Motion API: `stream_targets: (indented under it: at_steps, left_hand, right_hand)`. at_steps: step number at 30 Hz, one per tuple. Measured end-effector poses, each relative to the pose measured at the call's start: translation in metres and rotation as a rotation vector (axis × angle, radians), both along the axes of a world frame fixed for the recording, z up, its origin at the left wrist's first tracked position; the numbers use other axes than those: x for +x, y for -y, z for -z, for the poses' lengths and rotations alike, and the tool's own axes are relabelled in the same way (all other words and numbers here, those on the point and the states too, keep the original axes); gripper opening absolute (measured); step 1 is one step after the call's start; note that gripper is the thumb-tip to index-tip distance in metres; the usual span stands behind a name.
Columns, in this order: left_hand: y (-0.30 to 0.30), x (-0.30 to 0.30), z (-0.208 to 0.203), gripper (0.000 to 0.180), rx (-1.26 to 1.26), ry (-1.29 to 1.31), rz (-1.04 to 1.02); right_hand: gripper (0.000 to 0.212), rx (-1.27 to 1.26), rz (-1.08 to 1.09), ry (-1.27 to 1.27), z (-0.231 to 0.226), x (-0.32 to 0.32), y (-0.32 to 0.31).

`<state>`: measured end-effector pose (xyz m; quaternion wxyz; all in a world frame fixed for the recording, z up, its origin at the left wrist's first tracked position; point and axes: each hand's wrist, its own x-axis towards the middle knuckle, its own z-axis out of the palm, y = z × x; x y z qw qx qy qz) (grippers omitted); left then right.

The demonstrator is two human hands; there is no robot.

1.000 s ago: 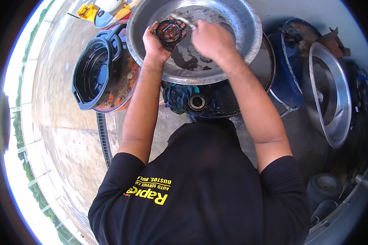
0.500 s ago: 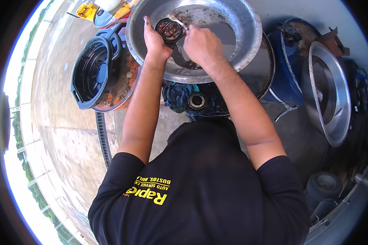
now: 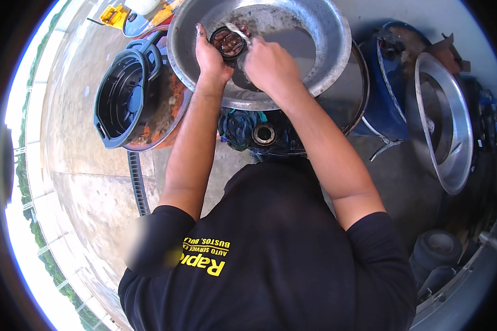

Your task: The person scrubs small mechanical parts in a metal basin using a toothbrush and liquid solvent. They repeatedly dip the parts into the basin, scrub them with the brush, and rinse them by hand. The cleaned parts are placed back into the basin as the process continues.

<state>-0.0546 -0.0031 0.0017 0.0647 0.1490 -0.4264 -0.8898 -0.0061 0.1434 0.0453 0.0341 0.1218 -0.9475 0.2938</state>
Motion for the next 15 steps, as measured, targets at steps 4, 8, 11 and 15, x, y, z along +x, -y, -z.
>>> stream_targets:
  at_steps: [4,8,11,15]
  left_hand:
    - [0.002,0.004,-0.017,0.083,0.135,-0.011,0.066]
    - [0.002,0.005,-0.014,0.08,0.077,0.039,0.047]
    - [-0.013,0.009,-0.027,0.08,0.082,-0.073,0.089]
    - [0.01,0.003,-0.025,0.094,0.209,-0.101,0.196]
  right_hand:
    - [0.028,0.013,0.029,-0.005,0.004,-0.003,0.005]
    - [0.029,0.026,0.043,0.034,-0.008,0.008,-0.005]
    - [0.027,-0.022,0.023,0.043,-0.01,0.008,0.014]
    - [0.024,0.025,-0.146,0.037,-0.017,0.029,0.017]
